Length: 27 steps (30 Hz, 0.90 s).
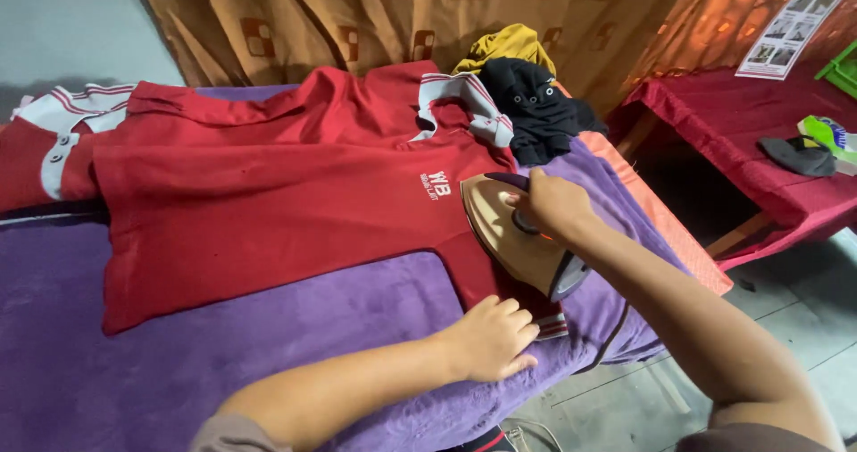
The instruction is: The person irons a red polo shirt on a purple-covered surface, smoothing the fabric and pressing the collar and sleeves. They fold the shirt neatly after ironing and place it aside, then unfold another red shirt and continue ironing it.
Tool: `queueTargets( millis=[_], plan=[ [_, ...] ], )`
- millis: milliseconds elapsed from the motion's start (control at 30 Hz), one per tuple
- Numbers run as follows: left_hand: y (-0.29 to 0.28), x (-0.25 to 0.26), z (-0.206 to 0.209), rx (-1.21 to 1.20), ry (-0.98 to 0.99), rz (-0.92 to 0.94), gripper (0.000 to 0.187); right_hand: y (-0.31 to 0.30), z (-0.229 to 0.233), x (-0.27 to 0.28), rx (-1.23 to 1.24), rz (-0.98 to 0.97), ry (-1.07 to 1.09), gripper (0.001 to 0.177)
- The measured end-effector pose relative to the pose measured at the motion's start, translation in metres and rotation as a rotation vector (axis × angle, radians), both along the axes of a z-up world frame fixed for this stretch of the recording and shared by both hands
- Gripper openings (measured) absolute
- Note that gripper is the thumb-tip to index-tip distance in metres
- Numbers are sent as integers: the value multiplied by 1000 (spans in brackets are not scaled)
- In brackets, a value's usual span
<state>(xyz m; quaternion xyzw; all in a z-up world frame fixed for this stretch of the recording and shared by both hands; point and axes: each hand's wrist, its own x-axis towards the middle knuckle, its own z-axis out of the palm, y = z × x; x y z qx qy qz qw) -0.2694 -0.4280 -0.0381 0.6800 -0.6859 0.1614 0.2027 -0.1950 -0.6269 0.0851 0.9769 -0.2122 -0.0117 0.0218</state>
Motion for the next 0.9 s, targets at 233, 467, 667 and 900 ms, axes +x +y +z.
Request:
queueTargets(
  millis=[233,467,667,900],
  plan=[
    [17,-5,4,-23,-64,-30,40,8,-1,38,44,13,-37,56],
    [66,17,31,-37,-36,-171,9,26,50,-22,200,12,252,58],
    [84,62,65,-177,-33,-133,2,31,36,-67,123,44,248,60],
    [190,148,51,-228,-174,431,11,79,15,-51,114,155,158,40]
  ],
)
